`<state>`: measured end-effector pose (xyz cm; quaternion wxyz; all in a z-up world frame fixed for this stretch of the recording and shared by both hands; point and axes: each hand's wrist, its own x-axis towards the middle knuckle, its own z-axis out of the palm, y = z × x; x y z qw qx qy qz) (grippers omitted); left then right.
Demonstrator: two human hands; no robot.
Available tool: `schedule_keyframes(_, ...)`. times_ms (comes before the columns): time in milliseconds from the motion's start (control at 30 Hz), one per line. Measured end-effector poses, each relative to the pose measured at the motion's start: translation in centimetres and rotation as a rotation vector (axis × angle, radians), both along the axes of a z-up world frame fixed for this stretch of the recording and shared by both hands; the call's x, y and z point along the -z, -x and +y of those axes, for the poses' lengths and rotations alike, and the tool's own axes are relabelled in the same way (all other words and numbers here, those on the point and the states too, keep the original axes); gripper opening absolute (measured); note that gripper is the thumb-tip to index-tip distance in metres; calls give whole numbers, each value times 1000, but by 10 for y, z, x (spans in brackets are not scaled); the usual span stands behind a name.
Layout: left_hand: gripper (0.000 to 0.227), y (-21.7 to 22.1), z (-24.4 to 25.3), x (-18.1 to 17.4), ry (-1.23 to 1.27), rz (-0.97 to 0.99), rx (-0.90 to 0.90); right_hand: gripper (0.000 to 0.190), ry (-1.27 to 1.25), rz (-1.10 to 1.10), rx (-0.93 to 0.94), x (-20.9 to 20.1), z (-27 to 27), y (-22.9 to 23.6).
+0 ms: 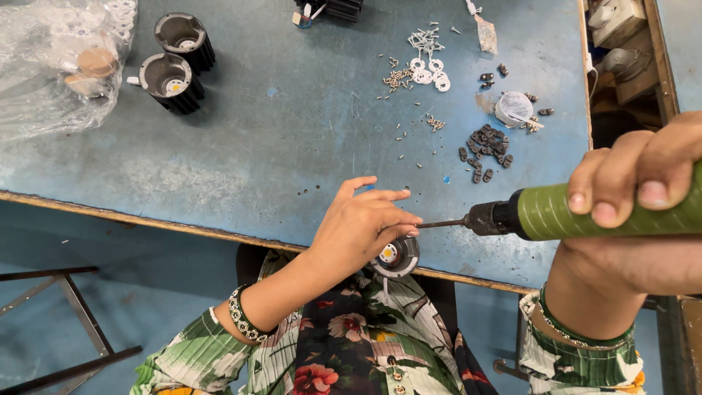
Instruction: The person places a small white circular component into a black cylindrical housing, applies a substance with a stick, and secures it with a screw using a green power drill. They then attach a white plastic piece to the side of the housing and secure it with another screw.
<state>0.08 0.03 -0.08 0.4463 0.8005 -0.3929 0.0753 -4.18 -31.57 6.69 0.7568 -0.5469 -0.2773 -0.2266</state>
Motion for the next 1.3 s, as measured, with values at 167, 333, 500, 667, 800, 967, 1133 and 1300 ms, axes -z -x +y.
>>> schedule_keyframes(167,15,-8,7,10,20,28,-12,47,-22,-4,5,0,2,0)
schedule_keyframes(333,16,-32,13,34,-58,-2,-112,44,-29,2,7,0,5,0)
schedule_keyframes(500,31,-44,18,43,-184,-145,-177,42,-40,9,8,3,8,6)
schedule_keyframes(667,35,-12,52,17,-19,-51,74,39,-42,19,-1,8,10,21)
schedule_keyframes(800,40,11,60,2,-148,-213,281,25,5,51,-65,9,13,30)
schedule_keyframes(967,38,6,50,7,-277,-373,323,20,-5,113,-68,14,18,36)
schedule_keyframes(1133,18,-4,40,16,-377,-473,354,13,142,17,-245,14,1,35)
schedule_keyframes(1300,16,-6,38,20,-283,-490,326,11,144,20,-271,27,-16,42)
